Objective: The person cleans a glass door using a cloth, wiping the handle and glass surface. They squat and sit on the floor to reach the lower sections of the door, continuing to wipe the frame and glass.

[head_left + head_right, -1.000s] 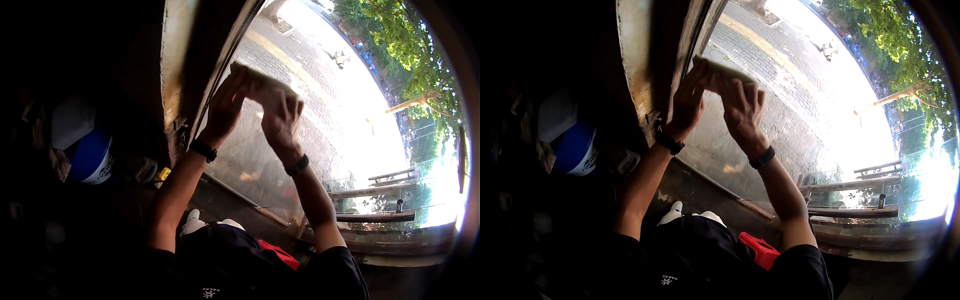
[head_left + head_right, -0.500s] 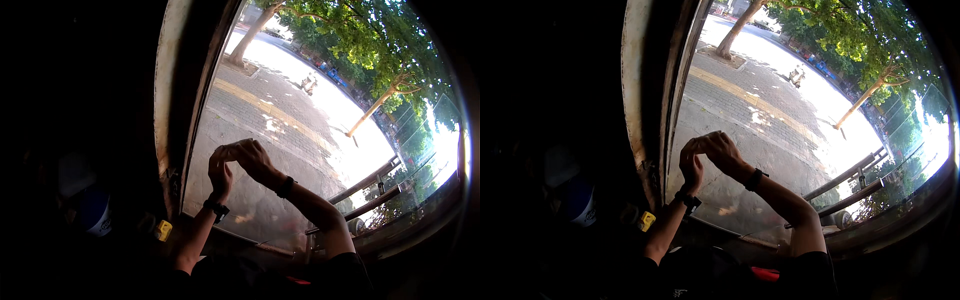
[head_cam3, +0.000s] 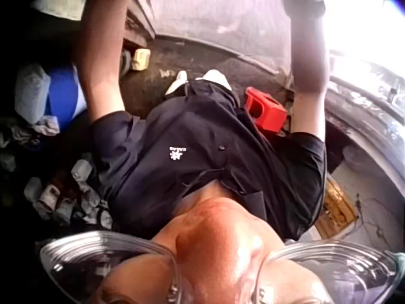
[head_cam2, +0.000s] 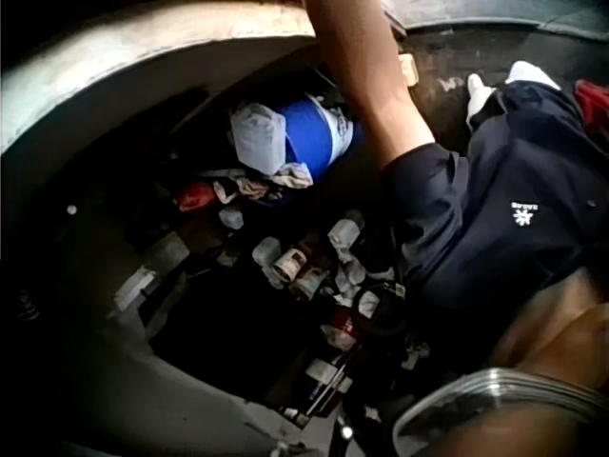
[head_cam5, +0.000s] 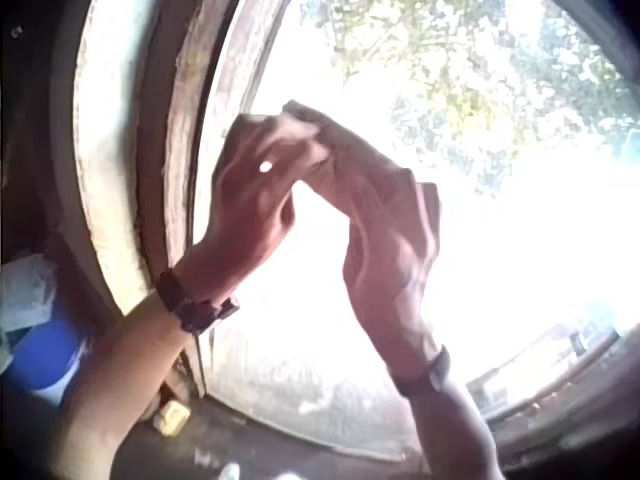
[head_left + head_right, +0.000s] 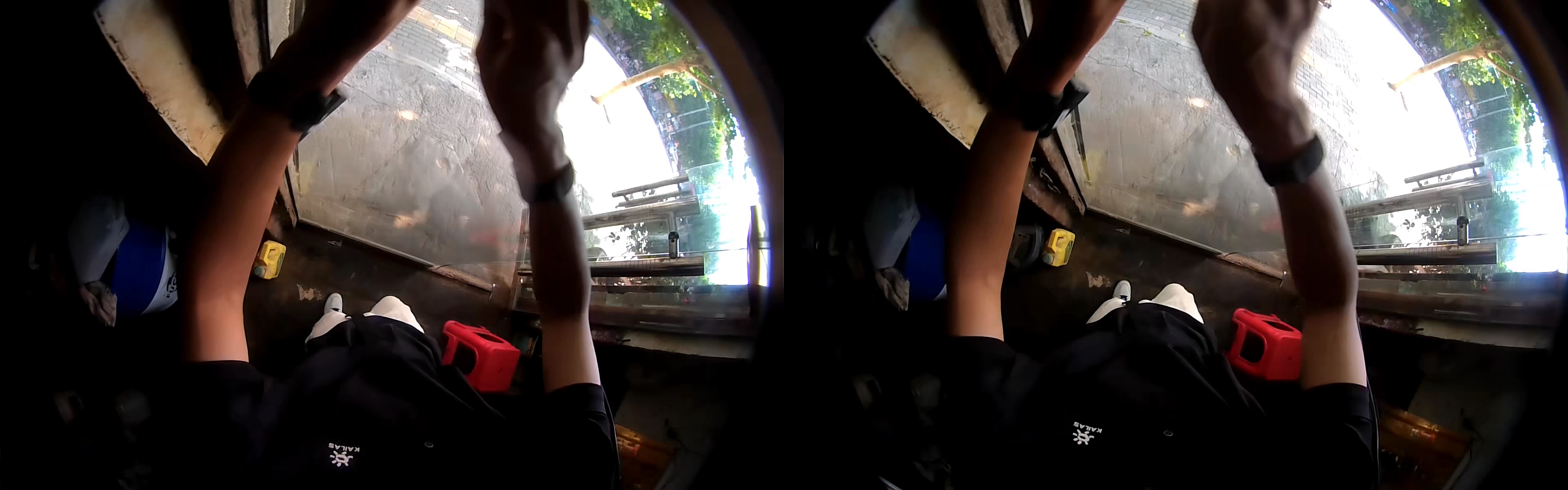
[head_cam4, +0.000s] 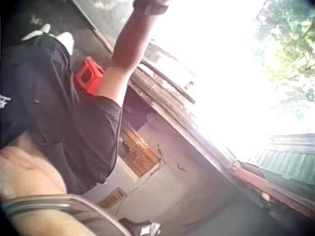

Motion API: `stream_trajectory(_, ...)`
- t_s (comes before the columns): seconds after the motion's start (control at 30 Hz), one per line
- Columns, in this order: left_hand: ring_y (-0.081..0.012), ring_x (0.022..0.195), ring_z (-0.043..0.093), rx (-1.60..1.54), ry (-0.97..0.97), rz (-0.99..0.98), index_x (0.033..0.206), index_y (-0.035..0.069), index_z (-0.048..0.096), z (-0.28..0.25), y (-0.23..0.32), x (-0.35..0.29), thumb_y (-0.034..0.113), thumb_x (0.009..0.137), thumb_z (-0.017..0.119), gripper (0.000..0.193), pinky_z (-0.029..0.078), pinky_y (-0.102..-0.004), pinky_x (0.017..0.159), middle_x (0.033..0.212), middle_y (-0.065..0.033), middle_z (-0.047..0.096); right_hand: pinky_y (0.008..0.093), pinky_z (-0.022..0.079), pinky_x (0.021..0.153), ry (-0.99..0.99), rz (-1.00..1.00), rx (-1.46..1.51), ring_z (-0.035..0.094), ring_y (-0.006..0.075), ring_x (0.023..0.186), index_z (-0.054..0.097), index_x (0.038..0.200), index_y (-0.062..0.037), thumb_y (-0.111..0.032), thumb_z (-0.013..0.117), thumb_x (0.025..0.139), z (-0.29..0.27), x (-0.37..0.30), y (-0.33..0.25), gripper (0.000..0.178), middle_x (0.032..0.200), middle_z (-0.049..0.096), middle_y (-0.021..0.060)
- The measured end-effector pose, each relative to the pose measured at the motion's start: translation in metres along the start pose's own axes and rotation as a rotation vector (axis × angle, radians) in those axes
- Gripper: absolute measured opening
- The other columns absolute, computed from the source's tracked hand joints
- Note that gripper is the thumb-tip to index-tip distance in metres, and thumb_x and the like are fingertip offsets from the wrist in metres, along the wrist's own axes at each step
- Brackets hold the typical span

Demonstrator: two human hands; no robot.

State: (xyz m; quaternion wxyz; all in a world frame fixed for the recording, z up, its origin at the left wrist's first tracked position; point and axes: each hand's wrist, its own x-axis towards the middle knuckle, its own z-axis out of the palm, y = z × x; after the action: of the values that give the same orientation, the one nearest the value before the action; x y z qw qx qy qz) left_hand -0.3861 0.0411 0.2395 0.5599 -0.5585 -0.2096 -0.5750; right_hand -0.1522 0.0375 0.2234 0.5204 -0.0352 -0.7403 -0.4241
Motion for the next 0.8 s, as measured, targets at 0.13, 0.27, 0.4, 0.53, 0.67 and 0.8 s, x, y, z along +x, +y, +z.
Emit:
stream_trajectory(0.13, -0.0302, 0.106, 0.065, 0.137, -0.424, -0.432, 0.107, 0.011, 0.075, -0.099, 0.104, -0.14, -0.015, 0.077, 0.068, 0.04, 0.052, -0.044, 0.092, 0.116, -0.0072, 0.071, 0.0444, 0.051, 0.092, -0.368, 0.396, 0.373, 0.058, 0.0263, 0.118, 0.081, 0.115, -0.0149, -0.012, 0.075, 0.091, 0.014, -0.09, -0.113, 0.025, 0.126, 0.067, 0.0043)
stream_trajectory(0.27, -0.0412, 0.114, 0.063, 0.289, -0.679, -0.733, 0.106, 0.004, 0.065, -0.146, 0.183, -0.232, -0.003, 0.083, 0.069, 0.024, 0.05, -0.0553, 0.102, 0.112, -0.016, 0.069, 0.041, 0.05, 0.107, -0.675, 0.1, 0.356, 0.057, 0.0265, 0.128, 0.082, 0.118, -0.0187, -0.022, 0.075, 0.089, 0.016, -0.155, -0.161, 0.03, 0.131, 0.067, -0.0001)
stream_trajectory(0.4, -0.0413, 0.109, 0.063, 0.212, -0.778, -0.946, 0.108, 0.004, 0.07, -0.138, 0.243, -0.257, 0.01, 0.091, 0.076, 0.019, 0.051, -0.0524, 0.092, 0.109, -0.0154, 0.068, 0.0331, 0.05, 0.109, -0.862, -0.074, 0.431, 0.057, 0.0208, 0.128, 0.085, 0.096, -0.0213, -0.021, 0.082, 0.087, 0.004, -0.167, -0.162, 0.01, 0.133, 0.065, -0.0065)
stream_trajectory(0.53, -0.0371, 0.096, 0.064, 0.138, -0.796, -1.013, 0.106, 0.002, 0.07, -0.111, 0.319, -0.234, 0.016, 0.093, 0.083, 0.023, 0.051, -0.0501, 0.083, 0.094, -0.0133, 0.068, 0.0332, 0.05, 0.116, -1.046, -0.157, 0.252, 0.058, 0.0204, 0.13, 0.086, 0.09, -0.0227, -0.018, 0.092, 0.078, -0.048, -0.182, -0.142, 0.014, 0.138, 0.067, -0.0061)
stream_trajectory(0.67, -0.0337, 0.113, 0.067, -0.019, -0.677, -1.069, 0.115, 0.0, 0.07, -0.092, 0.396, -0.193, 0.009, 0.088, 0.085, 0.032, 0.055, -0.0528, 0.105, 0.109, -0.0133, 0.072, 0.0358, 0.049, 0.117, -0.936, 0.148, 0.377, 0.057, 0.0208, 0.131, 0.083, 0.109, -0.0158, -0.015, 0.09, 0.079, -0.119, -0.218, -0.105, 0.031, 0.138, 0.068, -0.0033)
stream_trajectory(0.8, -0.037, 0.121, 0.066, -0.116, -0.75, -1.175, 0.126, 0.0, 0.067, -0.066, 0.463, -0.171, -0.002, 0.077, 0.091, 0.055, 0.056, -0.0525, 0.11, 0.127, -0.0172, 0.07, 0.0343, 0.048, 0.114, -0.976, 0.184, 0.199, 0.055, 0.0182, 0.13, 0.082, 0.112, -0.015, -0.017, 0.082, 0.078, -0.2, -0.238, -0.067, 0.034, 0.139, 0.066, -0.0041)
